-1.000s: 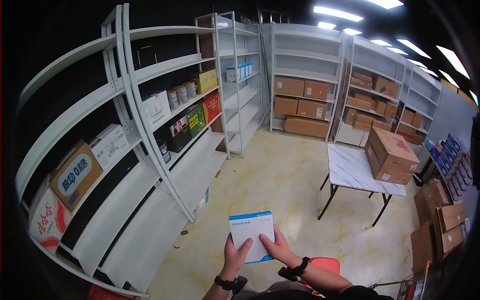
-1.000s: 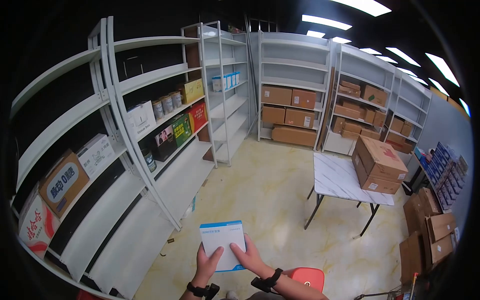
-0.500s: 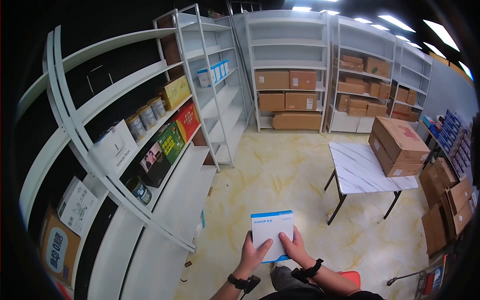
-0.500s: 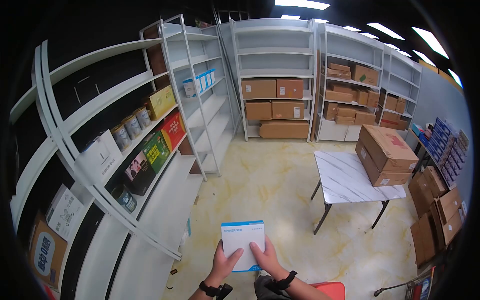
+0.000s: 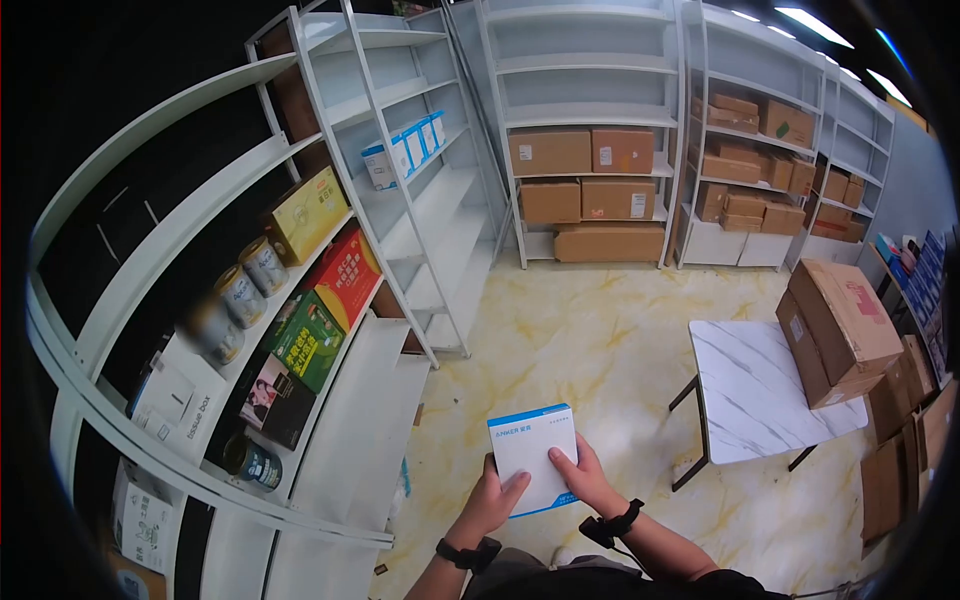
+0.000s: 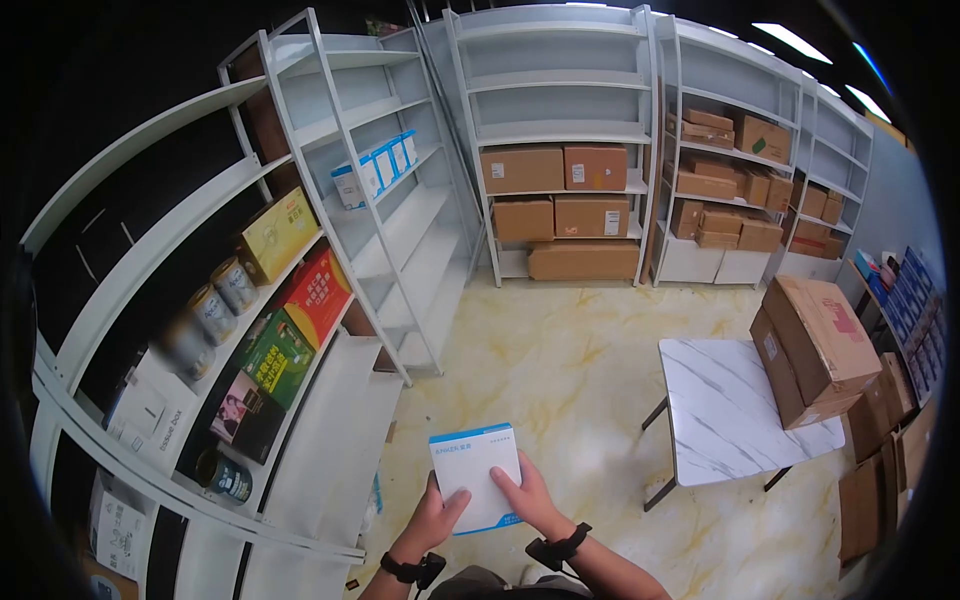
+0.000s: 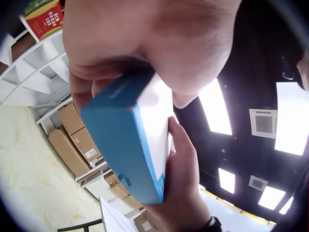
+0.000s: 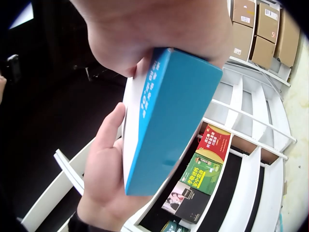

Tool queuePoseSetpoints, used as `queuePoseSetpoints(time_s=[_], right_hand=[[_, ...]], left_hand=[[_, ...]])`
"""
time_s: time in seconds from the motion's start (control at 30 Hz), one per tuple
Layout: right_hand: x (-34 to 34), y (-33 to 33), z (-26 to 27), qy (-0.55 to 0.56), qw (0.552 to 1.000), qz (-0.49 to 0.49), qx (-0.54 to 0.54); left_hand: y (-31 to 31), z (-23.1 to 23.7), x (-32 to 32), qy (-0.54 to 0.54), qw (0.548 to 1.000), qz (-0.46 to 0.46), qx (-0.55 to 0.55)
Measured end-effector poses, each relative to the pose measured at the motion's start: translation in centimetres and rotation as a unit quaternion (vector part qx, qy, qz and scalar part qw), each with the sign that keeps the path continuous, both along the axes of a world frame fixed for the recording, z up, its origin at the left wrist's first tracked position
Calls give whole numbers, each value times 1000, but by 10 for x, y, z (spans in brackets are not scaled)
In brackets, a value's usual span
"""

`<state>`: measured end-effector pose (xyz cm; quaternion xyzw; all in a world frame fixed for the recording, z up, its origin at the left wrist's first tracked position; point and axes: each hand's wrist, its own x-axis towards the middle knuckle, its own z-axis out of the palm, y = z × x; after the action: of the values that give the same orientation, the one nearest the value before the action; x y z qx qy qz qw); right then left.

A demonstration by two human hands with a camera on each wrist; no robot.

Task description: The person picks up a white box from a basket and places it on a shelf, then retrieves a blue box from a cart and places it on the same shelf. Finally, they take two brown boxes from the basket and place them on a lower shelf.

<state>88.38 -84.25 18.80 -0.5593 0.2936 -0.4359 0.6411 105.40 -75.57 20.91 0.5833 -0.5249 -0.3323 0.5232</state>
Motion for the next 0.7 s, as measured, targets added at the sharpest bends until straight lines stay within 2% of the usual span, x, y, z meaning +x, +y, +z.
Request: queuePoseSetpoints(time_s=[0.07,0.17,0.27,0.37,0.43,0.6,0.7], right_hand=[[8,-38,-5,-1,1000,-9,10],[20,-93,-19,12,999,-28,35],[35,-163,-12,45,998,-51,-9],[50,-242,-2,67,996,-55,-12],[71,-293,14,73,995,-68,2],[106,-400,43,103,990,-82,49],[124,-456,24,129,980,-141,-49]], left_hand=[[-36,-8,17,-46,997,-34,48],[-103,-23,40,-34,996,-72,29],[-180,-20,79,-35,987,-134,85],[-263,-20,109,-11,980,-179,85],[-317,-12,127,-6,984,-179,14],[-440,8,166,35,977,-196,81],[-493,11,184,26,986,-155,55]])
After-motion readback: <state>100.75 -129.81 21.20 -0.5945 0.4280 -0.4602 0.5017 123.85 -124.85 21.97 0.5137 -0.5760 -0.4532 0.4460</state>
